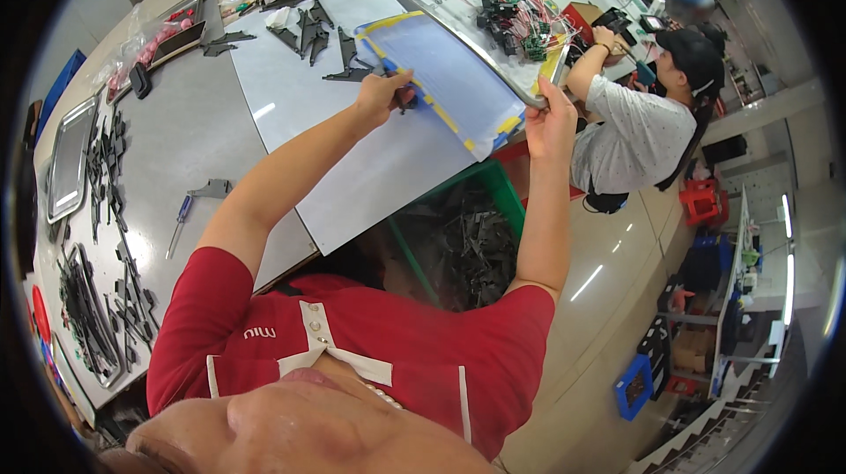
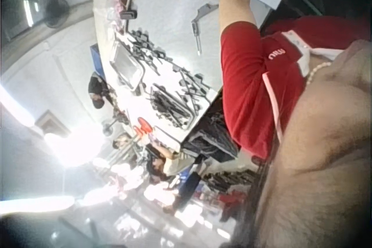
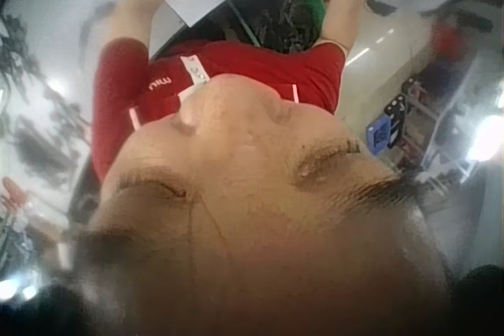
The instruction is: Assembling small electronic components and wiring onto plastic parts at a workshop table.
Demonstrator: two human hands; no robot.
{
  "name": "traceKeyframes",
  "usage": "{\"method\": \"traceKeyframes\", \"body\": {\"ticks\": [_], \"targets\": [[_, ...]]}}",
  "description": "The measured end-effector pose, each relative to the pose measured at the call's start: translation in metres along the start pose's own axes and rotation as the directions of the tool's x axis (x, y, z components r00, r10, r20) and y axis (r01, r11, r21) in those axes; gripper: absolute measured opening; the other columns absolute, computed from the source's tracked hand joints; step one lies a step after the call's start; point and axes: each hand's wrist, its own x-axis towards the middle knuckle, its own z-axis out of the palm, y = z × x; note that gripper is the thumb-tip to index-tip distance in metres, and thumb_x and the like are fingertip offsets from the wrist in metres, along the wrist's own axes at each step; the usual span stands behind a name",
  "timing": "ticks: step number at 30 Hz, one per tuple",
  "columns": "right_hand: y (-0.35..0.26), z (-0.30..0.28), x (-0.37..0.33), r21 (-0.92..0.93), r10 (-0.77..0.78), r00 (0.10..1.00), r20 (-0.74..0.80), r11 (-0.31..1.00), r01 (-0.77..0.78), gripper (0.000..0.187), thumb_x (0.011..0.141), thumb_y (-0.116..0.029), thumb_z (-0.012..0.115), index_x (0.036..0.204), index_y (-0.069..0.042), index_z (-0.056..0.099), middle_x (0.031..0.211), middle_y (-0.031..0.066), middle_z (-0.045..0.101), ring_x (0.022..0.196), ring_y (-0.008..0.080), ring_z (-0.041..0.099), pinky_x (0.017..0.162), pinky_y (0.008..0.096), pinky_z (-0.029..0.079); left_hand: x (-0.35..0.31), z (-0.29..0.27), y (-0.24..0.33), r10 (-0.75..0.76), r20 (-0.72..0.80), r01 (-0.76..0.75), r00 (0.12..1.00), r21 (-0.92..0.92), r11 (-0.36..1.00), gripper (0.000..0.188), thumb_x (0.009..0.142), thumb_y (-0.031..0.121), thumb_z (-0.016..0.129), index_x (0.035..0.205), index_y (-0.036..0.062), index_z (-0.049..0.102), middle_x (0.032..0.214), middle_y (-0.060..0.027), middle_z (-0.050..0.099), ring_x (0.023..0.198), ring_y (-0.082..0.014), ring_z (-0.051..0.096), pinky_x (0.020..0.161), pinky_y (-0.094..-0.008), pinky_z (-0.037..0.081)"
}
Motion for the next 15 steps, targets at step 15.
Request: {"method": "traceKeyframes", "body": {"ticks": [15], "targets": [[0.019, 0.025, -0.017, 0.056, 0.03, 0.996, 0.089, 0.998, -0.035, 0.01, 0.084, -0.009, 0.059, 0.09, 0.0, 0.061, 0.081, 0.0026, 0.063, 0.063, 0.0047, 0.056, 0.049, 0.0159, 0.039, 0.043, -0.018, 0.024, -0.076, 0.083, 0.053, 0.994, 0.247, 0.968, 0.024, 0.089, 0.02, 0.054, 0.101, -0.0013, 0.054, 0.094, -0.0104, 0.06, 0.078, -0.0225, 0.063, 0.066, -0.0318, 0.053]]}}
